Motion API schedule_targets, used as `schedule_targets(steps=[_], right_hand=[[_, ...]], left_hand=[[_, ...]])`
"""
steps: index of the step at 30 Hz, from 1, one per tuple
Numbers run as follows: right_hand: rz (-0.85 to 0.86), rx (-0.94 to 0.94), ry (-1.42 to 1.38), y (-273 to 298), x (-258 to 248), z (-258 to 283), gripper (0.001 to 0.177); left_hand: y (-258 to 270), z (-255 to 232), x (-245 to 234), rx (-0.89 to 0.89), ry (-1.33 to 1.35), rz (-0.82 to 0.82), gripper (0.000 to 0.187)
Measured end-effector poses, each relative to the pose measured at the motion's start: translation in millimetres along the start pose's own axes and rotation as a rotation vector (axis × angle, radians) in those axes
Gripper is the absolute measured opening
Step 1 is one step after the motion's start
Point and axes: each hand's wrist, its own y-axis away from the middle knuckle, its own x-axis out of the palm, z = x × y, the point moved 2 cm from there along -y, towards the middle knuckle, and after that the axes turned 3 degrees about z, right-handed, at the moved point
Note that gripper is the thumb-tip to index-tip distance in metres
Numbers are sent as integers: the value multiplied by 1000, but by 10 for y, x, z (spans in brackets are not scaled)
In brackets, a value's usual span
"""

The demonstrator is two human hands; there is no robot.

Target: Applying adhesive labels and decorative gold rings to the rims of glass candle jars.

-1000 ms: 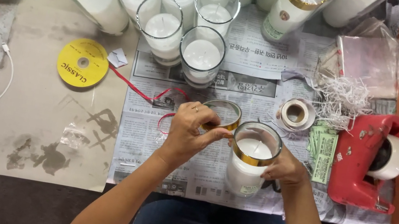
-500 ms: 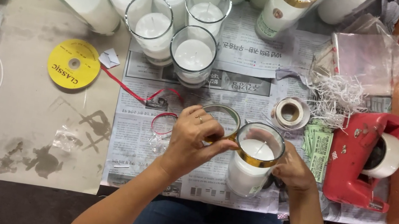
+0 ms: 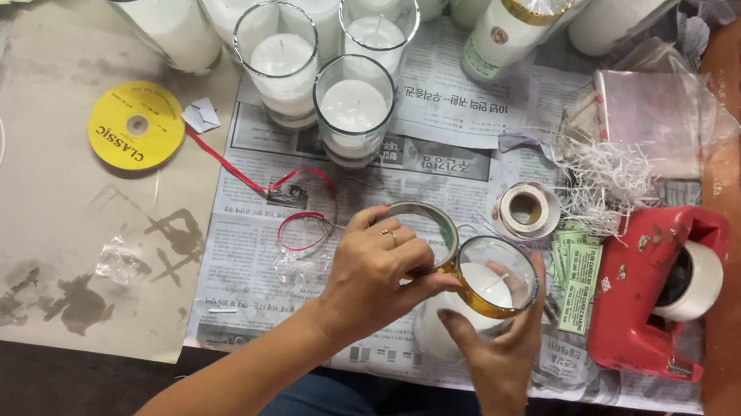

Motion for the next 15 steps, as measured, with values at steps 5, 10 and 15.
schedule_targets(steps=[5,10,15], right_hand=[[-75,-212,121,-60,-85,-308,94],[72,-129,-86,-129,-290,-404,97],[177,-48,-138,-149,-393,-408,100]], left_hand=[[-47,244,-131,213,-96,-37,34],[-133,578,-315,255,-112,-13,25],[-99,654,-77,127,62,7,21]])
